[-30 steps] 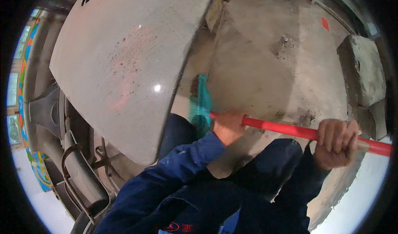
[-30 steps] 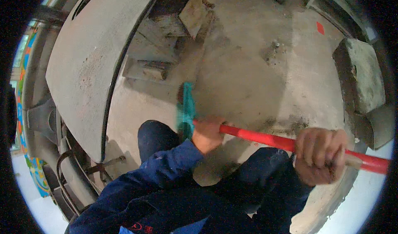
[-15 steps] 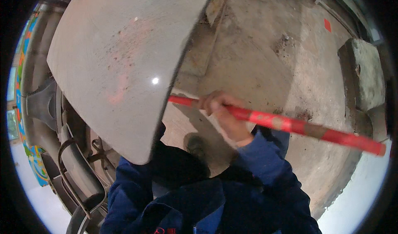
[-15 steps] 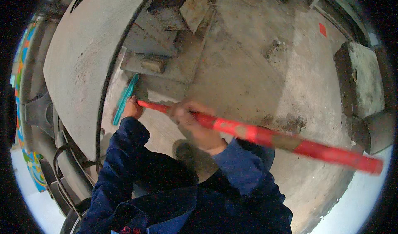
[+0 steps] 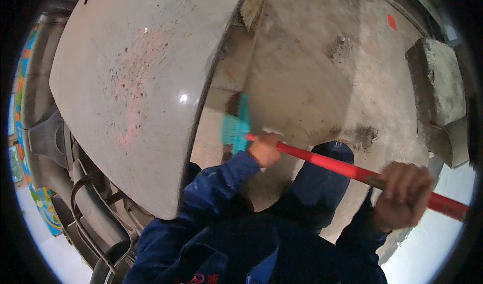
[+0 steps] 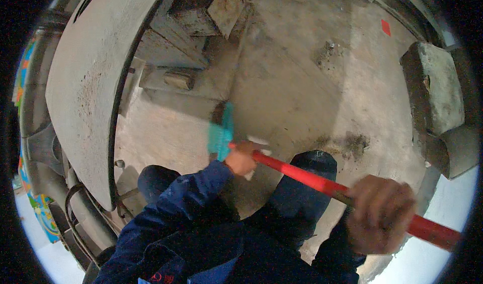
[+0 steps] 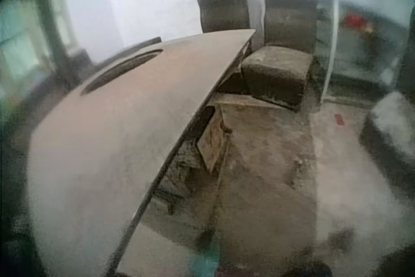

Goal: The person sweeps a dusty floor with a broom, moving a chair and sofa cushions aside to reach under furniture. They continue sweeping around tables and chairs, gathering debris into a pile.

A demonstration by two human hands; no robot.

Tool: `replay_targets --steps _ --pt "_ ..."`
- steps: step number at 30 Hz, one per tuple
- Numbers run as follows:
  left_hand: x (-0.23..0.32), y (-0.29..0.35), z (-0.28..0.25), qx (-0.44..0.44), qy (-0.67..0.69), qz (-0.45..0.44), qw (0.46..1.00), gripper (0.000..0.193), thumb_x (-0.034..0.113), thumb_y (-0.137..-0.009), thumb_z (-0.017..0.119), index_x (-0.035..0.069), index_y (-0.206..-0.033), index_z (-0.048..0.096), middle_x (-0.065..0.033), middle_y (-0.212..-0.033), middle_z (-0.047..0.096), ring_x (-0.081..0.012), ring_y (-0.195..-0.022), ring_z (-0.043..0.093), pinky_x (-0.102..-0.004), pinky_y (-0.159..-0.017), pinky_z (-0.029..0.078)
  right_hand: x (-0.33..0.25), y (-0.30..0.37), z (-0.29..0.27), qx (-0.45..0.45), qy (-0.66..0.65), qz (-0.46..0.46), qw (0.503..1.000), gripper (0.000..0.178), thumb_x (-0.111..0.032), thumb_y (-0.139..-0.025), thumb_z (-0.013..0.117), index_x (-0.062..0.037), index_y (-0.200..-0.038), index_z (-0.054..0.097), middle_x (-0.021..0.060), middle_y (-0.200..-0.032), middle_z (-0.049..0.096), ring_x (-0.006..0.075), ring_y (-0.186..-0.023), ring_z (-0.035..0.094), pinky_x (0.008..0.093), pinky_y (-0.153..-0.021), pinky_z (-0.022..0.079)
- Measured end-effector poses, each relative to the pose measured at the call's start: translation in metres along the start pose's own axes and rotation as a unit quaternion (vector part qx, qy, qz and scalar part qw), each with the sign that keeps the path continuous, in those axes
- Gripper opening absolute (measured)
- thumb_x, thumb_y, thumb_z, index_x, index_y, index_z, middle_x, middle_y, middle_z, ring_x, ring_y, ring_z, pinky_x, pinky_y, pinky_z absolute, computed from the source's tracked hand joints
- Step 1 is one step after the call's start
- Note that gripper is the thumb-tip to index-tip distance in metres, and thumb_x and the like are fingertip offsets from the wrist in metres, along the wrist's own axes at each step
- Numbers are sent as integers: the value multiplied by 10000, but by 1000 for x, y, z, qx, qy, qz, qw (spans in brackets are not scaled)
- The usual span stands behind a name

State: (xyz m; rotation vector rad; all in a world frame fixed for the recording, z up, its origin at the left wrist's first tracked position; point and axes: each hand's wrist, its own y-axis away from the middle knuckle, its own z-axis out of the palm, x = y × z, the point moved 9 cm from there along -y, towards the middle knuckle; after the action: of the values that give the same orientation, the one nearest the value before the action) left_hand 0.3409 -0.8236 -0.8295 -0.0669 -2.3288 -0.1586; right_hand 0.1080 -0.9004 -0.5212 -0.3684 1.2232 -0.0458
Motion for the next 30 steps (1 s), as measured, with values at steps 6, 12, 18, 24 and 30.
replay_targets --steps 6,12,18,24,30 --pt "98 -39 15 -148 43 16 988 131 103 -753 604 45 -869 622 -207 -852 632 -434 -858 605 -523 -760 464 -87 10 -55 133 107 -105 980 411 -385 -1047 354 -171 -701 413 -32 -520 405 56 -383 319 205 -410 319" --pt "85 -22 -59 -50 3 27 998 92 100 -718 636 51 -795 622 -176 -807 649 -398 -795 629 -513 -731 487 -49 8 -43 90 -36 -40 994 410 -371 -1052 357 -164 -701 400 -36 -521 367 58 -391 312 233 -411 312" --pt "19 -3 -46 19 -54 31 998 193 95 -711 644 57 -899 663 -163 -830 660 -401 -790 631 -479 -694 506 7 4 -7 68 -114 -17 991 408 -357 -1056 351 -158 -700 365 -36 -506 320 99 -376 278 306 -458 369" --pt "79 -47 13 -184 15 -39 982 168 168 -780 651 40 -889 648 -220 -890 657 -444 -891 605 -510 -807 473 -58 22 -35 61 -36 -81 994 389 -363 -1062 338 -168 -732 404 -48 -517 378 52 -384 328 252 -445 385" --pt "74 -72 -29 -28 13 63 998 214 118 -727 691 52 -929 668 -193 -917 662 -396 -911 624 -460 -738 485 -67 25 -22 65 -39 -106 992 384 -361 -1059 343 -175 -728 394 -45 -519 379 71 -387 341 264 -450 382"
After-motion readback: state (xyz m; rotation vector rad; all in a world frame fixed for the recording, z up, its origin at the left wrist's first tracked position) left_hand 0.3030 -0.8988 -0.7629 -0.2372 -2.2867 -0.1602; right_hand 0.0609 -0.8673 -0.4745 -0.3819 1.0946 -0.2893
